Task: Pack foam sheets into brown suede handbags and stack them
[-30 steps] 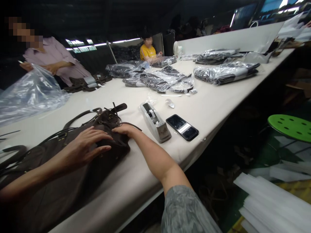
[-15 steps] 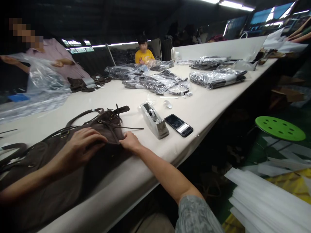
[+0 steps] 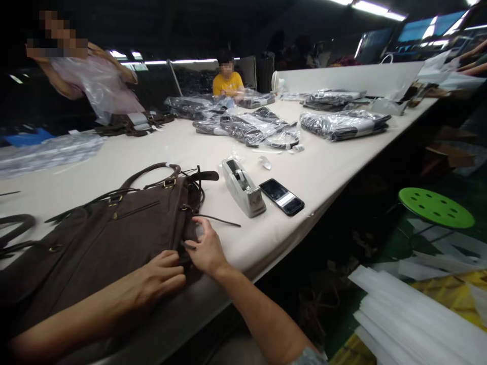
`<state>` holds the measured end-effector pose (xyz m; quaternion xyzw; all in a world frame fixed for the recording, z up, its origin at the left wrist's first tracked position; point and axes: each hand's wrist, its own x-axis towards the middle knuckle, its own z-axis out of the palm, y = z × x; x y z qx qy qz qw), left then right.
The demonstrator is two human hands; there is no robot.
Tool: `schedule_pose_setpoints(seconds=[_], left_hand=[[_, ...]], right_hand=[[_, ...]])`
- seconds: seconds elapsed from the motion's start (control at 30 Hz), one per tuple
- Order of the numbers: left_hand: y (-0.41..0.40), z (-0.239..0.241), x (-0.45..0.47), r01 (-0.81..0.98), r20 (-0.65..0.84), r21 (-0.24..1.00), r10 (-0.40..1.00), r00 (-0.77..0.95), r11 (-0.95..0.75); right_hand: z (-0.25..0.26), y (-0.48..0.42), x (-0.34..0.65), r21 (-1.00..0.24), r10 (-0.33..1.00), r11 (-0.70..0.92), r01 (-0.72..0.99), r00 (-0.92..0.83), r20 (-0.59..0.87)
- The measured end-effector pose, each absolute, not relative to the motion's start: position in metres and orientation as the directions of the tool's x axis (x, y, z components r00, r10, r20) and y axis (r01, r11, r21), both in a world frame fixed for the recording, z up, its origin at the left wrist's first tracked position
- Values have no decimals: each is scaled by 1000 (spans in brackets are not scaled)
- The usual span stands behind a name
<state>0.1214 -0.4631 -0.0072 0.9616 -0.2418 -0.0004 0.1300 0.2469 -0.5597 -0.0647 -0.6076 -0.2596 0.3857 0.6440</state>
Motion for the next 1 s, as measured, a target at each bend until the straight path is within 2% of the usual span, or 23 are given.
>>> schedule_pose_setpoints(seconds=[0.1,0.23,0.3,0.37,0.43,0.5,0.57,0.63,0.7,0.77,0.83,0.9,0.97,1.0], left_hand=[[-467,-5,124,-403,-43,315,-437,898,-859],[-463,-9,127,-242,-100,522,-341,935,-818],[-458,-11,122,-174,-58,580,-253,966,-796],[-456,-13,117,-185,93,592,-161,982,-785],[-459,-14,114,-243,283,524,-102,954,-817],[-467,-14,113,-279,416,383,-105,903,-880],[-475,-13,114,-279,471,238,-140,871,-930],[-479,-9,115,-256,477,150,-156,865,-955],[-480,-5,115,-258,432,123,-182,883,-958],[-480,-2,116,-304,317,143,-247,916,-942],[-481,-4,121,-338,138,182,-317,938,-923],[-483,-10,131,-311,-70,206,-331,941,-928],[-485,-19,143,-259,-209,209,-302,930,-943],[-485,-23,149,-238,-236,214,-287,929,-947]], right_hand=[[-66,-557,246,-993,798,-26,-117,595,-91],[-64,-566,246,-960,816,-183,211,578,-28],[-58,-573,248,-881,834,-258,396,552,4],[-49,-575,254,-786,818,-308,536,571,69],[-41,-568,264,-734,773,-315,602,611,170],[-36,-550,277,-746,767,-247,618,595,239],[-35,-527,290,-837,837,-147,528,516,179],[-36,-506,299,-946,913,-118,304,408,17],[-36,-494,306,-980,942,-174,95,306,-138],[-31,-491,314,-972,921,-226,61,339,-193],[-22,-494,325,-947,855,-239,214,509,-100],[-12,-496,339,-861,750,-266,434,654,98],[-7,-496,352,-748,706,-291,597,661,253],[-7,-495,356,-711,718,-294,639,639,277]])
